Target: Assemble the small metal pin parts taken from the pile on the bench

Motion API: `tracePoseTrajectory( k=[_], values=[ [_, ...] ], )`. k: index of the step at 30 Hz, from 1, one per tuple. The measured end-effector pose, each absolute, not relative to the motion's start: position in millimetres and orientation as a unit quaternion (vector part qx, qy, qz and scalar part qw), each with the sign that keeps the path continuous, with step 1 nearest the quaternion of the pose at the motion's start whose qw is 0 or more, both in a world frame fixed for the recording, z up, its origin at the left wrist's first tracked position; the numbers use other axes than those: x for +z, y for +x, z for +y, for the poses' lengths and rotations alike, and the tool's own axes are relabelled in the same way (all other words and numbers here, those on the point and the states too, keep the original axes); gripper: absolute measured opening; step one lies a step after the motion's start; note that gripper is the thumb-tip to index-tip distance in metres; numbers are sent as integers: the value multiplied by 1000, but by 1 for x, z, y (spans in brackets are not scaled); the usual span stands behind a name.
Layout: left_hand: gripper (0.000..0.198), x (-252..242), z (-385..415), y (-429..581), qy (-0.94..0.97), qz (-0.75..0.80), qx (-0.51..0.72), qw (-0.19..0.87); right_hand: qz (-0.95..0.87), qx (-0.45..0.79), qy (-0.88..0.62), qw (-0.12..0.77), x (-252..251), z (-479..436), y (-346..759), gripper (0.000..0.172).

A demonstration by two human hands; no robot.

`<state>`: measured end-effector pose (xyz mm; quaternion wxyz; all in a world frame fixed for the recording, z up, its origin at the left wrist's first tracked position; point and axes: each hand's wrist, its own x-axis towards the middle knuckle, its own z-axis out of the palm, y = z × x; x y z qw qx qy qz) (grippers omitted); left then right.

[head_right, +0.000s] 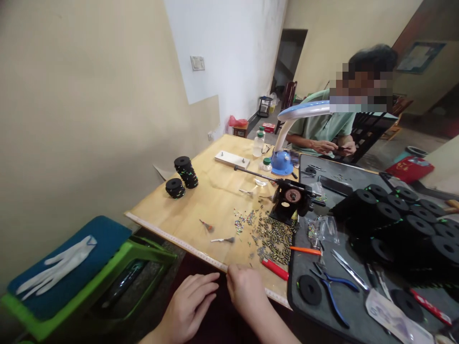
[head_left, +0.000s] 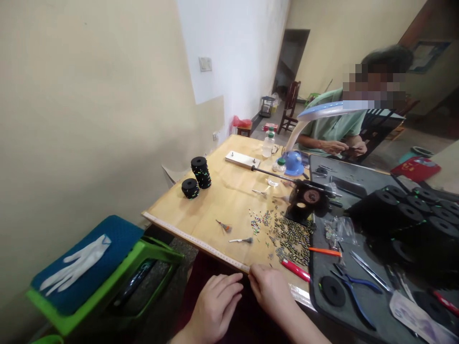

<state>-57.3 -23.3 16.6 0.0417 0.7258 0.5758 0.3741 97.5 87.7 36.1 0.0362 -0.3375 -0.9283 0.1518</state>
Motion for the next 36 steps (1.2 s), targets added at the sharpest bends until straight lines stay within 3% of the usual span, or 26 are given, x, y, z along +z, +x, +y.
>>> tracePoseTrajectory(
  k=[12,36],
  values=[
    [28,12,-23,-56,747,585,315,19,-936,129,-329,-4,50,96,88,16],
    [31,9,-32,-78,688,660,301,25,-949,107,-295,23,48,97,33,15]
  ],
)
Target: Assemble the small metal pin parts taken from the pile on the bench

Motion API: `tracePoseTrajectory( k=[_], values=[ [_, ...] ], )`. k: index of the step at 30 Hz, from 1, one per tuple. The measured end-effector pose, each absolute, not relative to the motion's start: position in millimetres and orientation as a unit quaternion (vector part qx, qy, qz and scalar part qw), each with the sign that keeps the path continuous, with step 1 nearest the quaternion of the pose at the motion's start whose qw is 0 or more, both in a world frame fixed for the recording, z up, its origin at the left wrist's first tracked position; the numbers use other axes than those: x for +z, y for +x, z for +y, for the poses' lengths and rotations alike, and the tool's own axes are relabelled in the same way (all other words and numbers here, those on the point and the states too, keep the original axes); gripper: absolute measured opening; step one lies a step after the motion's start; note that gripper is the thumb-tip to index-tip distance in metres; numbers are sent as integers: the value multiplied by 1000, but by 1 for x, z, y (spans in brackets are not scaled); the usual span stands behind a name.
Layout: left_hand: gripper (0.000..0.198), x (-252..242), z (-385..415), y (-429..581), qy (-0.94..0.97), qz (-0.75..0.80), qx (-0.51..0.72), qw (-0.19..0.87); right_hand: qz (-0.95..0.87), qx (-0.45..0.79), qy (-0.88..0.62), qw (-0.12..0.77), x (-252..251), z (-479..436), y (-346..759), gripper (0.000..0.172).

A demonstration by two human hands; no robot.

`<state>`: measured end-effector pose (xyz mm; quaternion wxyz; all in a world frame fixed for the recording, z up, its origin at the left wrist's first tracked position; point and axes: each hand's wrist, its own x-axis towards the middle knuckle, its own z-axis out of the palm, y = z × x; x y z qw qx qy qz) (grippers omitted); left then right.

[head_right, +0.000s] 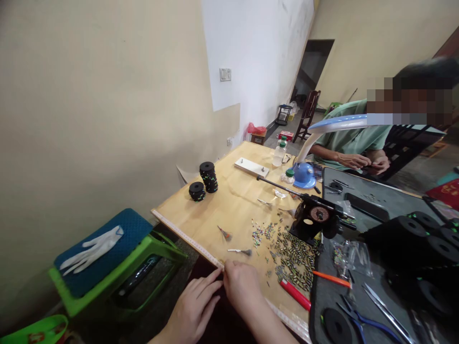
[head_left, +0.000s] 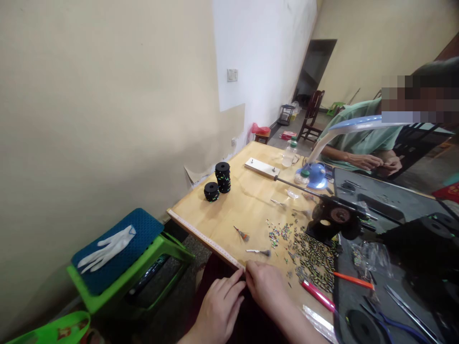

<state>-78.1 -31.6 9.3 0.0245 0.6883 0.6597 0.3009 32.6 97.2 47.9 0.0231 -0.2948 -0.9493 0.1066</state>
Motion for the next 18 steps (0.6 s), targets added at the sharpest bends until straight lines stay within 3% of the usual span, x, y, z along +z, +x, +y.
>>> tracePoseTrajectory(
  k=[18],
  values=[
    [30,10,-29,-94,673,683,283,-7,-949,123,-290,17,41,97,14,16]
  ],
)
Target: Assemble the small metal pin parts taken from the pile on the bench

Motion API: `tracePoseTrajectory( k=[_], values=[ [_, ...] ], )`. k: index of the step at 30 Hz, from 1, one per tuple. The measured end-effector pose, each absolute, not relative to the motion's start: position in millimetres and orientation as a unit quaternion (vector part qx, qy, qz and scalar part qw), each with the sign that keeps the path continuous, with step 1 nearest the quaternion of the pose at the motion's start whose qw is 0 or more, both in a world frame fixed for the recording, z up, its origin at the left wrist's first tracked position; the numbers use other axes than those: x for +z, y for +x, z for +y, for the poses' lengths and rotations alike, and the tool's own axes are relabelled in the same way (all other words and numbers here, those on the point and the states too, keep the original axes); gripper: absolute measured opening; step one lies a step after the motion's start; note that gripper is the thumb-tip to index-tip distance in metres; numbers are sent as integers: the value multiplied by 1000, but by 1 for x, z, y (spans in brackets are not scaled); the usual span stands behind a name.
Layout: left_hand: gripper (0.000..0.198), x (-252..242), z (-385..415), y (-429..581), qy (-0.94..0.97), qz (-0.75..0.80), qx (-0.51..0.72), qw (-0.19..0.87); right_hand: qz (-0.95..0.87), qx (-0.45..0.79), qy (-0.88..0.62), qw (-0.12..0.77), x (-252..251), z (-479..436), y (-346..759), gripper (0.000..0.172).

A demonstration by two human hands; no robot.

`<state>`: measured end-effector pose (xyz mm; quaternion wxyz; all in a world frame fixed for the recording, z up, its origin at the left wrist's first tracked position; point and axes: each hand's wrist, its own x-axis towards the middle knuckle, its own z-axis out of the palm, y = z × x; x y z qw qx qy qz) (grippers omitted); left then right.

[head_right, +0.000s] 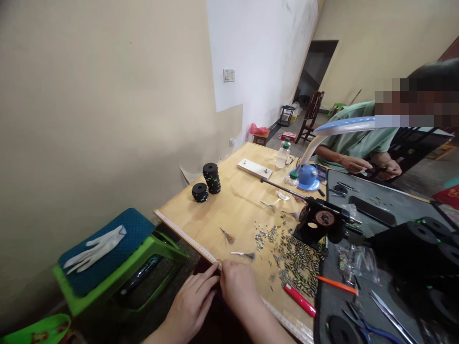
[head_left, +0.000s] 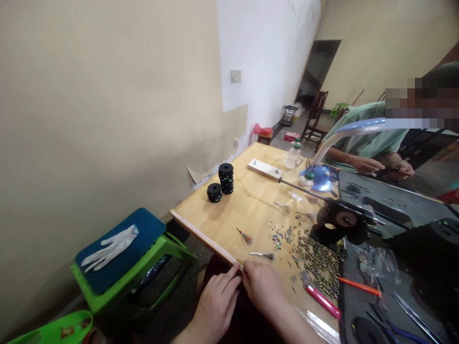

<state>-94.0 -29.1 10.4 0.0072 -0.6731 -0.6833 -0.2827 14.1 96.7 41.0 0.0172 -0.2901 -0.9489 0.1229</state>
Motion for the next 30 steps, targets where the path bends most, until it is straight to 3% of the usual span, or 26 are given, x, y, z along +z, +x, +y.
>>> tracePoseTrajectory(
  k=[10,23,30],
  values=[
    [48,1,-25,-98,-673,-696,-248,22,-939,148,-309,13,47,96,14,17],
    [44,-3,-18,-91,-695,-701,-107,121,-828,404,-385,63,36,106,65,13],
    [50,-2,-18,-89,-697,-708,-31,110,-830,388,-397,54,34,107,69,13]
  ],
)
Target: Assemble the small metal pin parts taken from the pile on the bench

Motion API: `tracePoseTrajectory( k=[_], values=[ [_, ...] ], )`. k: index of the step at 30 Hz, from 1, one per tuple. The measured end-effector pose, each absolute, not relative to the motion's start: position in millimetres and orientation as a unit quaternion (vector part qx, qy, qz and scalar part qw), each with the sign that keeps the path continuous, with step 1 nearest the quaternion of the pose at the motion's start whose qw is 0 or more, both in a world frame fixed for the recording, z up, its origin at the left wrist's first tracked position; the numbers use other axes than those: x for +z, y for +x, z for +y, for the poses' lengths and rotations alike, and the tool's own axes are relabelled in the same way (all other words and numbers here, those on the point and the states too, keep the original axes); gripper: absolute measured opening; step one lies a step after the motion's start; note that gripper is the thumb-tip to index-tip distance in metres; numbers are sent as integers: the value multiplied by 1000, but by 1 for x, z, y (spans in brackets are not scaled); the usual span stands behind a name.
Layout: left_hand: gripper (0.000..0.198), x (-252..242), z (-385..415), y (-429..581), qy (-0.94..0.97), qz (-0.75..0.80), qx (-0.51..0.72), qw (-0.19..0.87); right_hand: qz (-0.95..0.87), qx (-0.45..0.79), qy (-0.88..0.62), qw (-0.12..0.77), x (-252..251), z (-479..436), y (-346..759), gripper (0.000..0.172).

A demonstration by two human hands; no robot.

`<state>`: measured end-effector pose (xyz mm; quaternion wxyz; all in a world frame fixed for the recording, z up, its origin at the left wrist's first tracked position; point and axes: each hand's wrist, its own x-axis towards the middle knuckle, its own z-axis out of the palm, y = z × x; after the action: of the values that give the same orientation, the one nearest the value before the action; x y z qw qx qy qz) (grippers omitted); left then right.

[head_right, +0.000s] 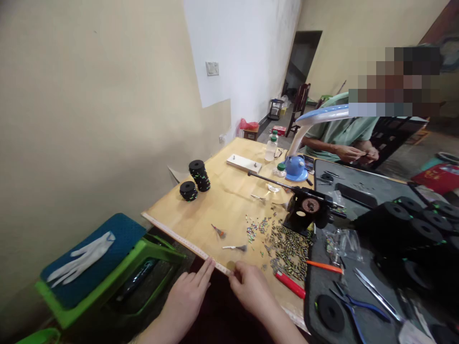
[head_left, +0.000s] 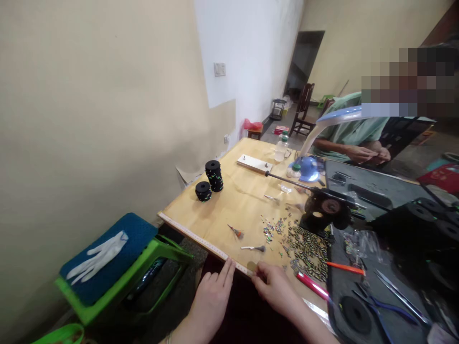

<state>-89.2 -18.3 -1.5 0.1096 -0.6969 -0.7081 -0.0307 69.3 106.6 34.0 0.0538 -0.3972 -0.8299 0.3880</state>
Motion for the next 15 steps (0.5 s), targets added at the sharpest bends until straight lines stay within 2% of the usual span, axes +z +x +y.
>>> tracePoseTrajectory(
  k=[6,15],
  values=[
    [54,3,-21,-93,-694,-715,-30,74,-846,358,-394,33,39,105,65,15],
    [64,-10,-25,-108,-682,-722,-99,63,-847,360,-389,36,47,99,56,15]
  ],
)
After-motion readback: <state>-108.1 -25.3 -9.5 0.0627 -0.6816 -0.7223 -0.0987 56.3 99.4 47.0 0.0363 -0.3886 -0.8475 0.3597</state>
